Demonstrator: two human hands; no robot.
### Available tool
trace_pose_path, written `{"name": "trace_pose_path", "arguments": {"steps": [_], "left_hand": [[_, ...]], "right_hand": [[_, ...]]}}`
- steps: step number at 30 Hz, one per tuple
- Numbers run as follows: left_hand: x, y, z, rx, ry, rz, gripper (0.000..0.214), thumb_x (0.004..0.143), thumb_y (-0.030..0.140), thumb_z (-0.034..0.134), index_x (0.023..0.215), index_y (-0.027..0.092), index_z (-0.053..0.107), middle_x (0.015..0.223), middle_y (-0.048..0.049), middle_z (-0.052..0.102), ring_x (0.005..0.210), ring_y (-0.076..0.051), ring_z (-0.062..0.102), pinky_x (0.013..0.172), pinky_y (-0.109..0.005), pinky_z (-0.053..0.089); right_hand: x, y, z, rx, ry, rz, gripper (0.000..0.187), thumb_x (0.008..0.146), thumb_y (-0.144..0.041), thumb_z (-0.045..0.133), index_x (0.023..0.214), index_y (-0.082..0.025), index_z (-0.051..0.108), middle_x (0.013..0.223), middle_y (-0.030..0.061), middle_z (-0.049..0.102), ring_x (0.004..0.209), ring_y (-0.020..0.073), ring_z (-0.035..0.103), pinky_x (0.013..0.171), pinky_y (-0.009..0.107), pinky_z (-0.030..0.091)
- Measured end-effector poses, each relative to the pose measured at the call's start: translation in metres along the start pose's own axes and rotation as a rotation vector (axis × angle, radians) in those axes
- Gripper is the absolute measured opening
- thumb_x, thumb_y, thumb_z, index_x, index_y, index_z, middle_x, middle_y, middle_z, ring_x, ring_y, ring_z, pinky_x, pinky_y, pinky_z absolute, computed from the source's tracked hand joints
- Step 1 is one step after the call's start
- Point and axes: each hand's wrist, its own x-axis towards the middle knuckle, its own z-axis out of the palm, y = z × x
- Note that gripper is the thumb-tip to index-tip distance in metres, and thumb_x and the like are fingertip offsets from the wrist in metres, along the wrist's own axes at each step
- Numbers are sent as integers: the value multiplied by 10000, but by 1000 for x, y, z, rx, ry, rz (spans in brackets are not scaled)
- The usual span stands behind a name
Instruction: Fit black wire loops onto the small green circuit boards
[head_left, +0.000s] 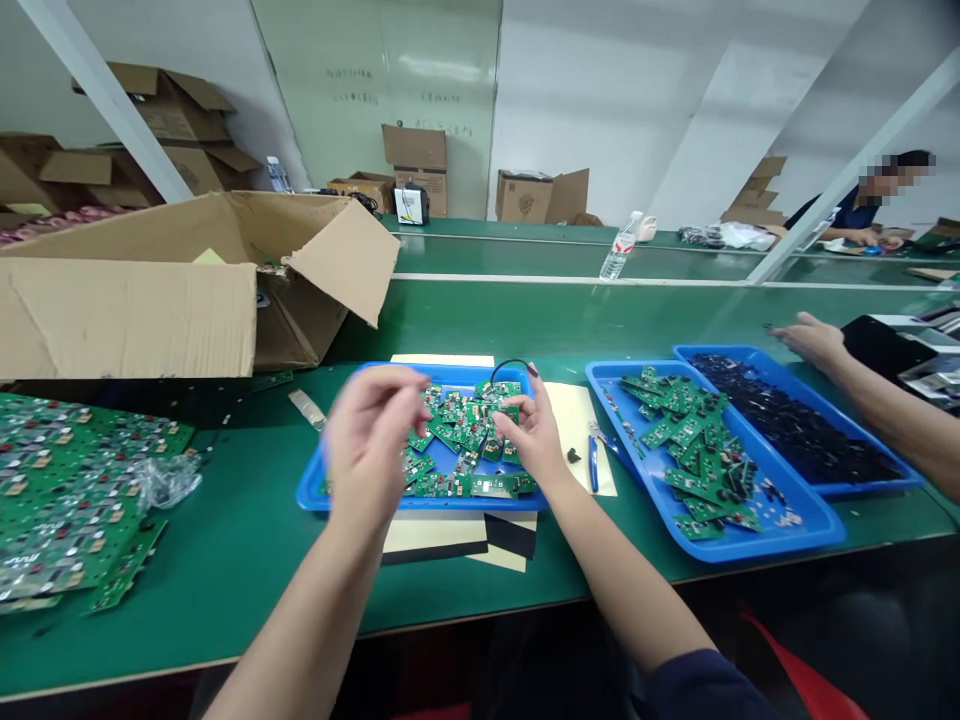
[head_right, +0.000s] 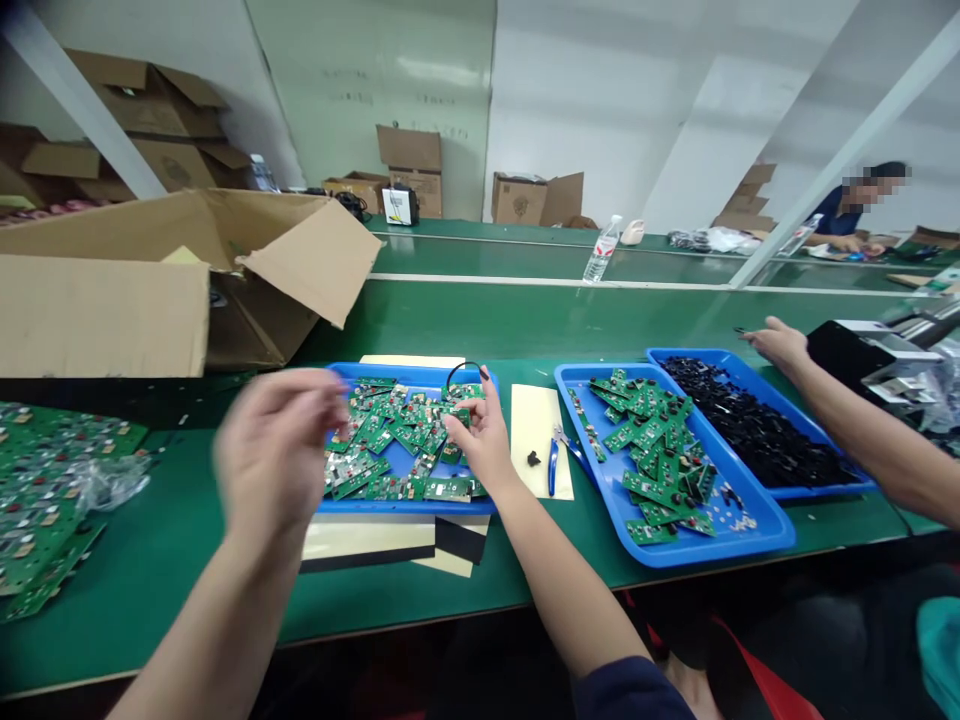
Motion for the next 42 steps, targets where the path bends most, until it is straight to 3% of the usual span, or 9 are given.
{"name": "trace_pose_path", "arguments": {"steps": [4,7,12,18,21,28,31,37,42], "left_hand": [[9,-32,24,50,-405,-632,378,819,504,502,925,143,534,715,-13,573,494,-119,554,442,-247,433],[5,-50,33,-255,-474,-774,435,792,572,484,846,143,534,729,-21,573,607,-127,586,537,-251,468],[1,-57,31,-453,-294,-797,305,692,404,674,712,157,495,660,25,541,583,-87,542,471,-183,409],[4,-53,21,-476,-304,-766,318,626,286,762,734,158,492,548,54,560,452,-43,504,449,-149,415],[3,-49,20,-466,-317,-716,340,596,251,791,803,157,538,602,38,611,497,-63,563,482,-164,471],[3,-55,21,-532,-318,-773,325,597,241,798,808,128,577,619,-7,662,553,-79,625,523,-127,513],[3,-57,23,-503,-273,-780,329,597,200,793,837,128,579,642,-4,662,561,-77,627,527,-129,510],[7,-51,11,-340,-531,-709,416,637,327,763,979,154,601,950,-71,662,803,-165,639,692,-276,536],[15,-50,1,-40,-575,-520,310,777,434,604,936,175,663,1029,-69,646,1003,-209,560,789,-272,462]], "right_hand": [[-7,5,3,-265,62,-319,530,832,-252,540,1324,-268,344,871,59,583,788,205,596,689,365,536],[-11,12,5,-395,-80,-508,522,839,-172,484,1329,-291,350,913,77,620,833,235,609,741,425,534],[-15,12,6,-421,-162,-581,658,793,-79,463,1377,-309,266,977,66,629,922,240,603,799,452,526],[-16,-4,8,-129,19,-217,757,750,-128,528,1391,-297,164,1075,81,555,874,188,597,663,331,562],[-16,-7,9,56,9,-44,754,763,-153,503,1389,-319,117,1035,66,548,862,176,592,635,317,563],[-16,-10,5,258,-156,44,832,748,-244,544,1404,-317,39,973,54,565,817,194,608,622,359,562],[-14,-12,4,301,-121,119,844,741,-280,584,1402,-314,61,932,34,569,745,176,611,578,331,557],[-9,-13,2,262,-2,222,765,766,-300,615,1386,-327,168,815,-24,538,536,111,576,531,299,548],[-11,-13,-2,181,-241,127,717,805,-247,569,1397,-331,173,798,-20,569,565,120,587,552,295,552]]}}
